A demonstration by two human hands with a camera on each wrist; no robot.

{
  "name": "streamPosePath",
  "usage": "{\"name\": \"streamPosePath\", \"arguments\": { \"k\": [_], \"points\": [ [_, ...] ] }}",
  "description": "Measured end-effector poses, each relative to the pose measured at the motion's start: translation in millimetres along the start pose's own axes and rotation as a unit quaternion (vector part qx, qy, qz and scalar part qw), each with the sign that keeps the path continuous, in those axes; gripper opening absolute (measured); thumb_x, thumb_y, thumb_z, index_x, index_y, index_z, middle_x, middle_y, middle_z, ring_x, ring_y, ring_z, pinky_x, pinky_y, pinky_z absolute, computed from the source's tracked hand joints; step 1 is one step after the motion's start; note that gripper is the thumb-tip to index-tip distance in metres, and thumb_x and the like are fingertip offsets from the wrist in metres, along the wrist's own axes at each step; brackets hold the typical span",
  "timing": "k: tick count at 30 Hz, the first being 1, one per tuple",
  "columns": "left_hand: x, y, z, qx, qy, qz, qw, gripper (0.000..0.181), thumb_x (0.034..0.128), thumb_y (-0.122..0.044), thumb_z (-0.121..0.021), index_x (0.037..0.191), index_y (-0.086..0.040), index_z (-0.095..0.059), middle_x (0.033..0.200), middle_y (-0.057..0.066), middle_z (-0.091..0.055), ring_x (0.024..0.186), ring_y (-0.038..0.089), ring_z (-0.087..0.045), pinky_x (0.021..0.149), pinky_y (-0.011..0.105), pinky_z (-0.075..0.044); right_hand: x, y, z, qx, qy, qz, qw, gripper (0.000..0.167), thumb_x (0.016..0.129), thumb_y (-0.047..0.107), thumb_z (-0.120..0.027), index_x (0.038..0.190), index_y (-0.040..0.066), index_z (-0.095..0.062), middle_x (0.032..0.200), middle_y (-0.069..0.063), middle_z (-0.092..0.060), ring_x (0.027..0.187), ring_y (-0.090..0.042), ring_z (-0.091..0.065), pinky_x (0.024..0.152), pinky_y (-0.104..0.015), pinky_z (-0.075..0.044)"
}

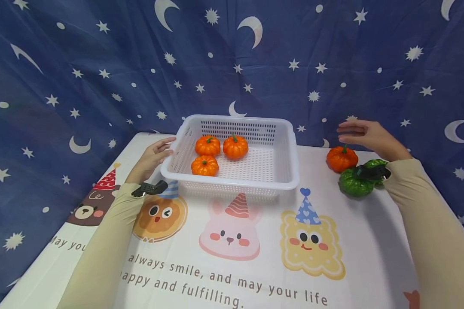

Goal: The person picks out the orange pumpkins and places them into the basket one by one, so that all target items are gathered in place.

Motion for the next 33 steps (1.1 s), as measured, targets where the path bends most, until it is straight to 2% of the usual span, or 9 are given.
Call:
{"name": "streamPosePath", "arguments": {
  "k": [5,15,17,19,21,23,26,31,33],
  "points": [
    [-0.3,-1.3,-0.3,0.001,-0.003,0.003,1.0,0.056,0.0917,-0.011,-0.058,0.143,-0.008,-0.037,0.121,0.001,-0.052,0.099,0.002,-0.054,0.08,0.013,-0.049,0.1,-15.9,3.0,0.011,0.004,-0.024,0.9996,0.073,0.091,0.045,-0.057,0.146,0.005,-0.029,0.098,0.037,-0.042,0.086,0.019,-0.039,0.104,-0.066,-0.027],
    [-0.9,-0.7,-0.5,-0.002,-0.001,0.004,1.0,0.055,0.0924,-0.009,-0.057,0.143,-0.009,-0.037,0.122,0.002,-0.051,0.1,0.003,-0.054,0.08,0.013,-0.049,5.0,-38.1,3.3,0.044,0.015,-0.056,0.9974,0.08,0.089,0.046,-0.06,0.147,0.004,-0.025,0.099,0.034,-0.04,0.097,0.008,-0.035,0.108,-0.063,-0.023],
    [-1.2,-0.6,-0.7,-0.003,0.0,0.002,1.0,0.055,0.0925,-0.009,-0.056,0.143,-0.009,-0.037,0.122,0.002,-0.051,0.099,0.003,-0.054,0.08,0.013,-0.049,6.4,-40.8,2.1,0.05,0.016,-0.061,0.9967,0.081,0.088,0.047,-0.06,0.147,0.004,-0.024,0.1,0.033,-0.04,0.105,0.0,-0.038,0.109,-0.063,-0.023],
    [-1.1,-0.1,-0.6,-0.004,0.0,0.001,1.0,0.055,0.0926,-0.009,-0.056,0.144,-0.008,-0.036,0.123,0.003,-0.051,0.099,0.002,-0.054,0.08,0.013,-0.049,8.0,-42.7,0.1,0.055,0.016,-0.069,0.996,0.083,0.088,0.048,-0.06,0.147,0.004,-0.023,0.102,0.031,-0.04,0.116,-0.014,-0.039,0.109,-0.062,-0.024],
    [-1.1,0.4,-0.7,-0.003,0.0,0.0,1.0,0.055,0.0928,-0.009,-0.056,0.144,-0.008,-0.036,0.124,0.003,-0.05,0.099,0.002,-0.054,0.079,0.013,-0.049,9.9,-45.3,-1.9,0.058,0.016,-0.075,0.9954,0.085,0.087,0.049,-0.06,0.148,0.003,-0.021,0.113,0.024,-0.043,0.127,-0.029,-0.033,0.109,-0.06,-0.025],
    [-1.2,0.5,-0.8,-0.005,-0.001,0.001,1.0,0.054,0.0926,-0.009,-0.056,0.143,-0.008,-0.037,0.124,0.003,-0.05,0.099,0.002,-0.054,0.079,0.013,-0.049,12.1,-47.9,-4.2,0.064,0.015,-0.081,0.9945,0.088,0.087,0.049,-0.06,0.148,0.002,-0.019,0.129,0.008,-0.042,0.132,-0.039,-0.024,0.11,-0.06,-0.025],
    [-1.5,0.1,-1.0,-0.005,0.0,0.002,1.0,0.055,0.0925,-0.009,-0.056,0.144,-0.008,-0.036,0.123,0.002,-0.051,0.099,0.002,-0.055,0.079,0.014,-0.049,15.6,-52.3,-6.9,0.063,0.011,-0.089,0.9939,0.089,0.087,0.048,-0.061,0.148,0.0,-0.017,0.144,-0.014,-0.031,0.134,-0.042,-0.023,0.11,-0.06,-0.025],
    [-0.9,-0.1,-0.6,-0.008,0.003,0.005,1.0,0.056,0.0925,-0.01,-0.057,0.144,-0.008,-0.036,0.123,0.002,-0.051,0.098,0.002,-0.055,0.079,0.013,-0.049,19.8,-57.7,-9.4,0.066,0.023,-0.103,0.9922,0.088,0.089,0.043,-0.061,0.148,-0.002,-0.014,0.151,-0.025,-0.02,0.135,-0.045,-0.021,0.11,-0.06,-0.024],
    [-4.6,-6.5,-2.4,-0.006,0.004,0.009,0.9999,0.056,0.0928,-0.009,-0.056,0.144,-0.008,-0.035,0.127,0.006,-0.049,0.098,0.001,-0.054,0.079,0.013,-0.048,20.5,-57.6,-10.3,0.069,0.033,-0.105,0.9915,0.086,0.09,0.039,-0.06,0.148,-0.004,-0.012,0.151,-0.03,-0.015,0.135,-0.048,-0.019,0.11,-0.061,-0.023]
  ]
}}
Point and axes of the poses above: each hand's wrist, its own x-axis towards the middle knuckle, its own z-axis out of the back of the hand, y = z × x, the point moved 1 cm from there along x, towards the middle knuckle
